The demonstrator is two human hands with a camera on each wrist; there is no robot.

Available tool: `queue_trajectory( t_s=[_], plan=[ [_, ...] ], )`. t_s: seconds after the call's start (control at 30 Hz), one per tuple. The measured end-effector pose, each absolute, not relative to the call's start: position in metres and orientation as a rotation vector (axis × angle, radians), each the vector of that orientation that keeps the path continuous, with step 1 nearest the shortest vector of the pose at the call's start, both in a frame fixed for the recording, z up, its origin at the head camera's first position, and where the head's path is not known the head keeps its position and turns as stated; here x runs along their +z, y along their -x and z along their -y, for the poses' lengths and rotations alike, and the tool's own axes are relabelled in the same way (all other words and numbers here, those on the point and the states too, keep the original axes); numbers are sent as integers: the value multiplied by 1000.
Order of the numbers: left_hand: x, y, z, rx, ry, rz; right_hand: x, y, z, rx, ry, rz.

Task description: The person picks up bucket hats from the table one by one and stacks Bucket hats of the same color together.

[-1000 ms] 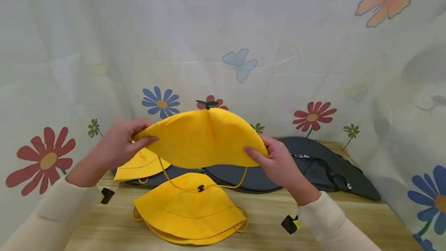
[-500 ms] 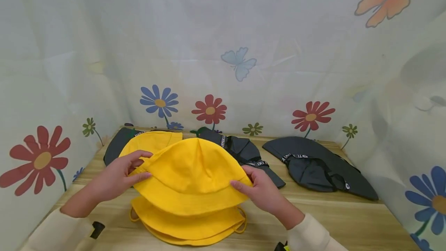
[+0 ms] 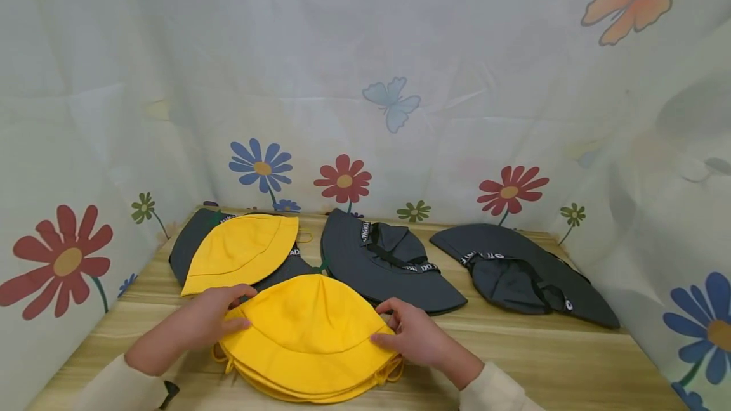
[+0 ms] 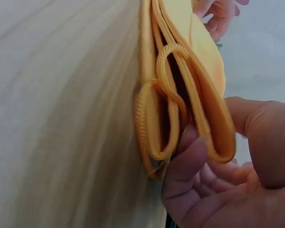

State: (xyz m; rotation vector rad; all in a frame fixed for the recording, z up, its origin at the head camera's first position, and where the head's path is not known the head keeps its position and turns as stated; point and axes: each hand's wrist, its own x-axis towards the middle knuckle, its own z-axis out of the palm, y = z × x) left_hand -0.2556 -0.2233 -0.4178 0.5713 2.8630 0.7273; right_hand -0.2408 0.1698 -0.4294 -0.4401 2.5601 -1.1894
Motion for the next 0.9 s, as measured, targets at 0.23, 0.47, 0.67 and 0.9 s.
queue_trajectory(
  t_s=[0.23,0.47,0.67,0.9],
  plan=[
    [-415,232,188,328,-661,-3109,-425,234,-157,-1030,611,-2795],
    [-427,219,151,330,-838,-2938,-421,220,-136,-825,1098,-2601],
    [-440,222,139,313,-710,-2798,-434,221,-131,-488,1201,-2543],
    [-440,224,131,288,-680,-2775,-436,233,-134,-405,1217,-2505]
  ],
)
